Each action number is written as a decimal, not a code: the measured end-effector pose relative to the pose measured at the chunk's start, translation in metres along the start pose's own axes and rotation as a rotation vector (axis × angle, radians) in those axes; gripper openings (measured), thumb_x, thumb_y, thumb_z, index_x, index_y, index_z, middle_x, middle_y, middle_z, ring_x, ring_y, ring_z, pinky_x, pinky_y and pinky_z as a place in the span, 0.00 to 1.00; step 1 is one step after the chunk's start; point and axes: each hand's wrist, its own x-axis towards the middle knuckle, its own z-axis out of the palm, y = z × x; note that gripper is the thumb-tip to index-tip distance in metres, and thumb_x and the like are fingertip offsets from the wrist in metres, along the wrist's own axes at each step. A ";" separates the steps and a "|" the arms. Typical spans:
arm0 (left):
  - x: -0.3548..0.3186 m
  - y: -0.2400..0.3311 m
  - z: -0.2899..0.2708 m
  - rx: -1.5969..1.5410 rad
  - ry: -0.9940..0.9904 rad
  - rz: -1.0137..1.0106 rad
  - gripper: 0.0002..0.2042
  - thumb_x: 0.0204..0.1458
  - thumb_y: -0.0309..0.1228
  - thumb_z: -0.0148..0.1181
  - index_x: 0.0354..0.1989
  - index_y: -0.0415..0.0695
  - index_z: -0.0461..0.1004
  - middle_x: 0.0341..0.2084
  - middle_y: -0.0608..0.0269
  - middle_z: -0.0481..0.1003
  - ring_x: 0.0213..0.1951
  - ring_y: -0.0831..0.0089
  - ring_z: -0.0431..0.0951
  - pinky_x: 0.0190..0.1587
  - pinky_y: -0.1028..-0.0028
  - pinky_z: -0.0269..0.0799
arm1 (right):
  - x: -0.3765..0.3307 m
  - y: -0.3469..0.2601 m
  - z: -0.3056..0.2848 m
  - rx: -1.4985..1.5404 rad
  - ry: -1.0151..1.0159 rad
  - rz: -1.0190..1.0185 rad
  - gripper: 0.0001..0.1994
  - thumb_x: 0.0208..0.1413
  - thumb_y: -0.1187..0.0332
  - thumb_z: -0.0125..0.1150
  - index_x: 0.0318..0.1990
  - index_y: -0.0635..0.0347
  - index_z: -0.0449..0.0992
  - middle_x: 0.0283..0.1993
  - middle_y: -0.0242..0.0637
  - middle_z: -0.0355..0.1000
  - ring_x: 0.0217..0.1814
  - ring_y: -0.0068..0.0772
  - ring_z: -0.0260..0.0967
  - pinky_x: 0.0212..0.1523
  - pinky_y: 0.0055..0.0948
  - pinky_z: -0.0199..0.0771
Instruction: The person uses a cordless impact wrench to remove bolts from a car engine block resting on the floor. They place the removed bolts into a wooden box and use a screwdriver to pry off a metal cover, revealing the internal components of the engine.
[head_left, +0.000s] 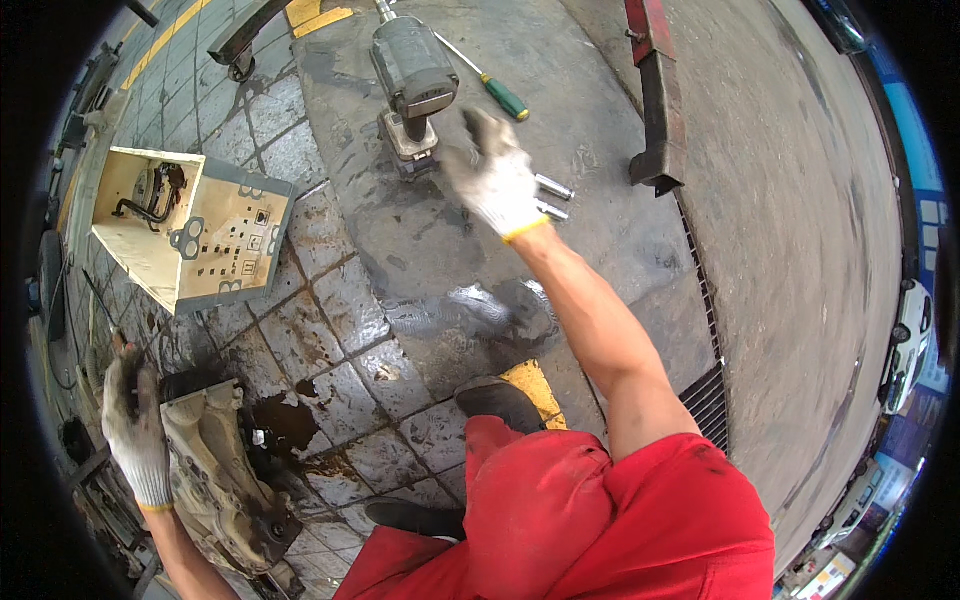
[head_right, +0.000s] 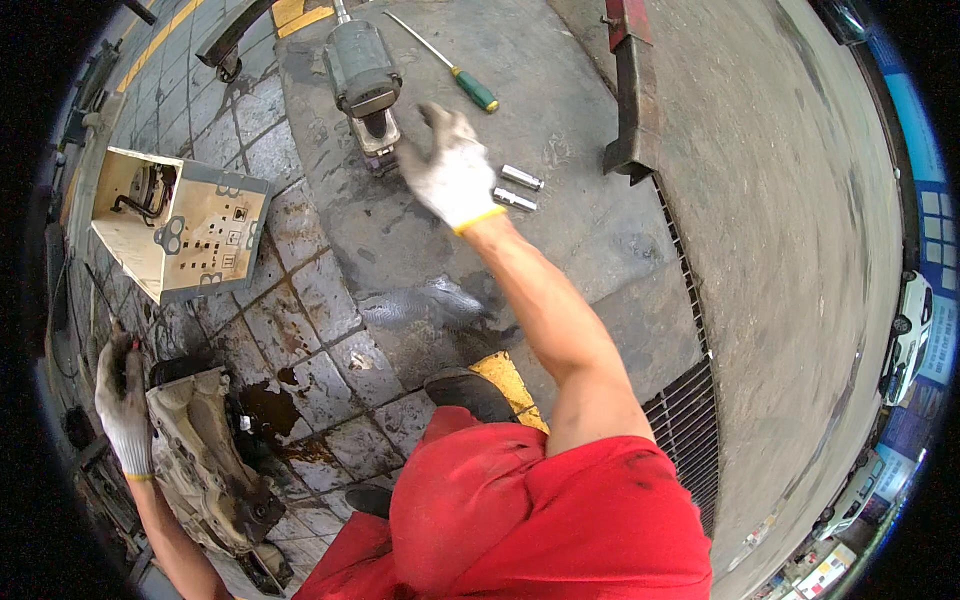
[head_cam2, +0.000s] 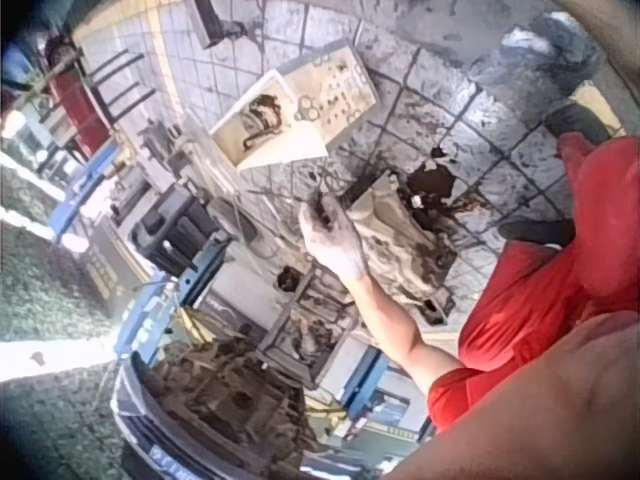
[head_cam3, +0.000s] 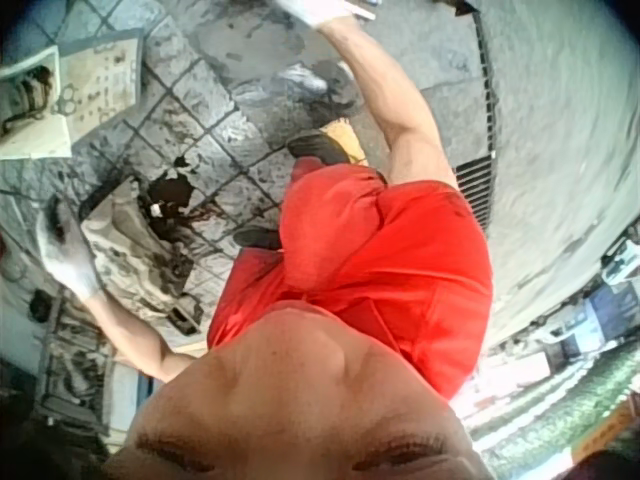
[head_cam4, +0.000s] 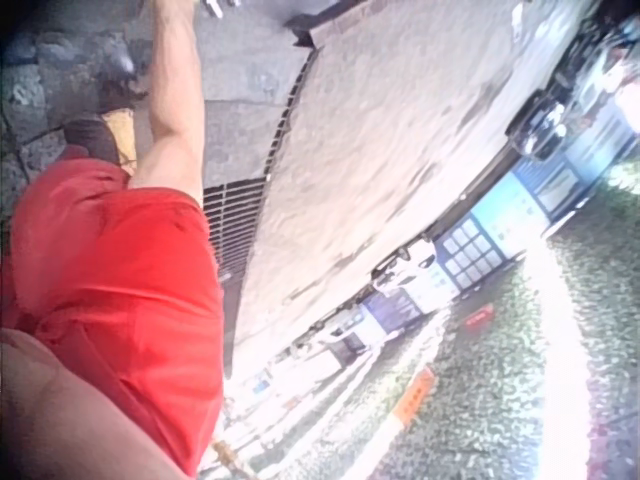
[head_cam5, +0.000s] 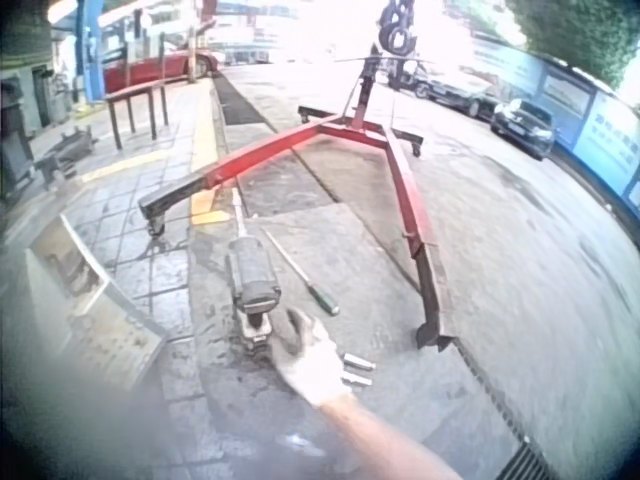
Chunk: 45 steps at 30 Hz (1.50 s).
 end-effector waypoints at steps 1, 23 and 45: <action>-0.015 -0.006 -0.008 -0.013 -0.012 -0.013 0.16 0.71 0.24 0.61 0.64 0.36 0.79 0.56 0.50 0.85 0.57 0.62 0.84 0.65 0.65 0.76 | -0.011 0.013 -0.008 -0.104 -0.035 0.002 0.23 0.62 0.67 0.67 0.63 0.62 0.77 0.53 0.60 0.79 0.53 0.62 0.82 0.55 0.51 0.85; -0.071 0.184 0.112 -0.788 -0.552 -0.174 0.24 0.68 0.35 0.68 0.69 0.42 0.73 0.47 0.44 0.84 0.47 0.47 0.88 0.48 0.59 0.84 | -0.085 -0.147 -0.048 1.226 -1.003 0.760 0.24 0.72 0.69 0.67 0.72 0.63 0.71 0.60 0.38 0.81 0.57 0.31 0.79 0.59 0.35 0.82; -0.094 0.152 0.085 -0.523 0.071 0.417 0.13 0.47 0.21 0.76 0.43 0.46 0.85 0.46 0.59 0.86 0.39 0.57 0.88 0.37 0.63 0.84 | 0.032 -0.034 0.048 0.507 -0.085 0.260 0.35 0.54 0.52 0.85 0.62 0.65 0.79 0.57 0.41 0.83 0.57 0.35 0.80 0.62 0.36 0.80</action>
